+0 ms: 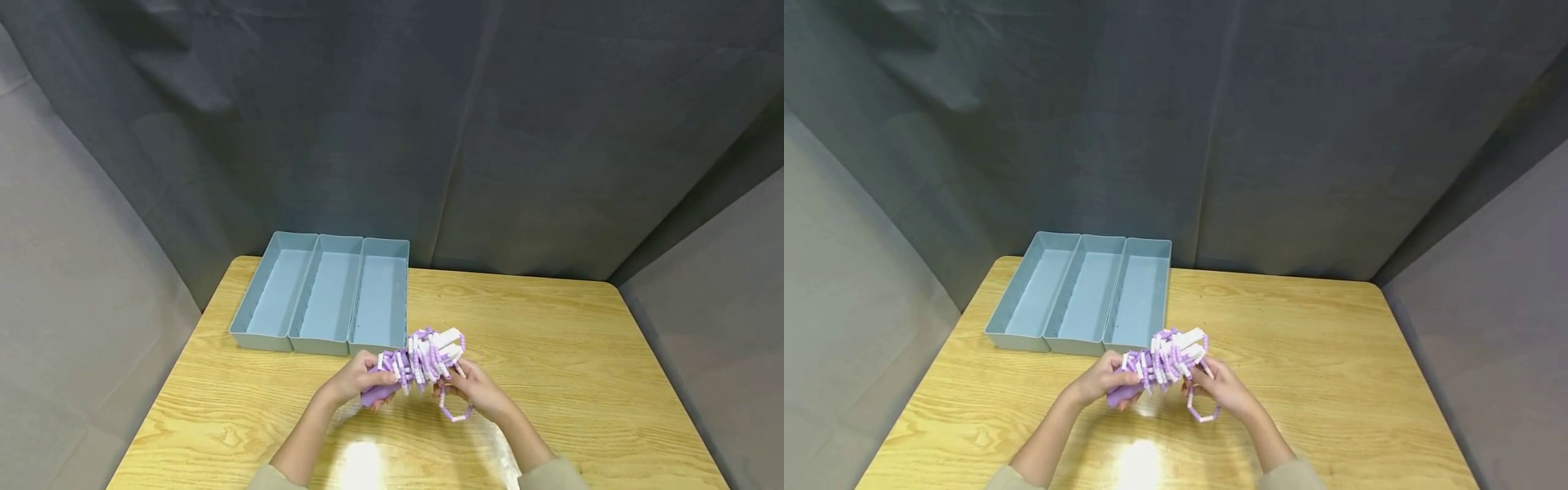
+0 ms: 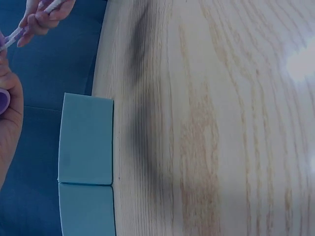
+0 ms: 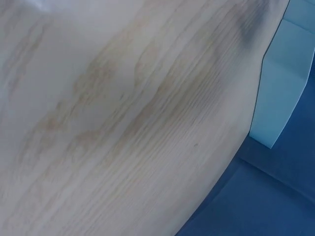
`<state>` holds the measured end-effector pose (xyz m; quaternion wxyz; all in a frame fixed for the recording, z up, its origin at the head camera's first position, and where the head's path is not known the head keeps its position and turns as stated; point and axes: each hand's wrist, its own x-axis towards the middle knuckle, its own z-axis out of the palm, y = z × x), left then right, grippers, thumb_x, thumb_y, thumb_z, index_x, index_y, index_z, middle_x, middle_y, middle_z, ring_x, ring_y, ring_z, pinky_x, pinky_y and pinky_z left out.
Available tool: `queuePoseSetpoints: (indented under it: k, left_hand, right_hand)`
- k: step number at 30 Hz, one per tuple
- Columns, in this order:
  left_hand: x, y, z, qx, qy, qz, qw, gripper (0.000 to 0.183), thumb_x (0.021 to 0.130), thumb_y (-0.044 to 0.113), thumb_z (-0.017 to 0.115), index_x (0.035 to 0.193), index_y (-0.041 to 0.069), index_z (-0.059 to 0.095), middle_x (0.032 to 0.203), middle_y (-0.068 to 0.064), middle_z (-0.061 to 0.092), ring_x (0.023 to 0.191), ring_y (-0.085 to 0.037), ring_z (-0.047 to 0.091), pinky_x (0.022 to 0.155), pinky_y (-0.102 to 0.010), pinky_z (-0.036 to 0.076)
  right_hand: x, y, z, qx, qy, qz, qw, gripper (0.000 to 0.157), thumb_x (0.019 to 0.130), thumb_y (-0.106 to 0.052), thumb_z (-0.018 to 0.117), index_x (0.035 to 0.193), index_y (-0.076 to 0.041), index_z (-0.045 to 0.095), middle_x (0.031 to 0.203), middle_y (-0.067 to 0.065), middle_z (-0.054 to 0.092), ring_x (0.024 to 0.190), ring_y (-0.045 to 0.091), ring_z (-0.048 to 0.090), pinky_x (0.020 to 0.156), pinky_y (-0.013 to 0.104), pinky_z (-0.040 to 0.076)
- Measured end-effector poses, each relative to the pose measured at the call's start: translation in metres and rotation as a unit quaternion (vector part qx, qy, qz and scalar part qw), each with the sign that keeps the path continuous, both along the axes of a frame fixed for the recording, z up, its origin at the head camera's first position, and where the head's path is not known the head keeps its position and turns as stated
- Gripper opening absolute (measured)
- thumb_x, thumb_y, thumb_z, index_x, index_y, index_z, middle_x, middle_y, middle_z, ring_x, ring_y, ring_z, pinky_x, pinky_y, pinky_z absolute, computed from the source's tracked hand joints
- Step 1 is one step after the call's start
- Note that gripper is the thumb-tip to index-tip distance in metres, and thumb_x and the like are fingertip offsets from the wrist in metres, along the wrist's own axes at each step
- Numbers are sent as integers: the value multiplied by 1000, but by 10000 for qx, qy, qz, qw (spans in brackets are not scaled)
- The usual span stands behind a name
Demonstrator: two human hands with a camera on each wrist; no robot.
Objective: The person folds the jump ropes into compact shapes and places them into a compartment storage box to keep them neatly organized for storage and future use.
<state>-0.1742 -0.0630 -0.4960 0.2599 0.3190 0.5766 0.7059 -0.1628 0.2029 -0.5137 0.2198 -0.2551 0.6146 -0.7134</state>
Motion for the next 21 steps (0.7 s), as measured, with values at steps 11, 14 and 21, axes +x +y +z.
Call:
queuePoseSetpoints:
  k: [11, 14, 21]
  left_hand:
    - [-2, 0, -2, -175, -83, 529, 9984, 41, 88, 22, 58, 78, -18, 56, 64, -45, 46, 44, -10, 54, 34, -31, 47]
    - [-1, 0, -1, -95, -67, 616, 9980, 39, 89, 18, 56, 78, -19, 55, 63, -43, 47, 43, -10, 54, 34, -36, 46]
    - [-1, 0, -3, 121, -134, 724, 9972, 37, 90, 14, 53, 77, -20, 54, 63, -43, 46, 43, -9, 54, 34, -26, 46]
  right_hand:
    - [9, -11, 8, -412, -381, 416, 9976, 19, 99, -5, 31, 114, -8, 43, 80, 1, 51, 69, 8, 55, 64, 37, 57]
    - [12, -14, 12, -201, -454, 350, 9982, 21, 99, -7, 37, 120, -8, 39, 78, 1, 51, 63, 8, 54, 53, 34, 56]
    - [17, -18, 16, -136, -467, 370, 9981, 32, 98, -9, 39, 129, -5, 30, 71, -1, 47, 50, 4, 45, 33, 25, 33]
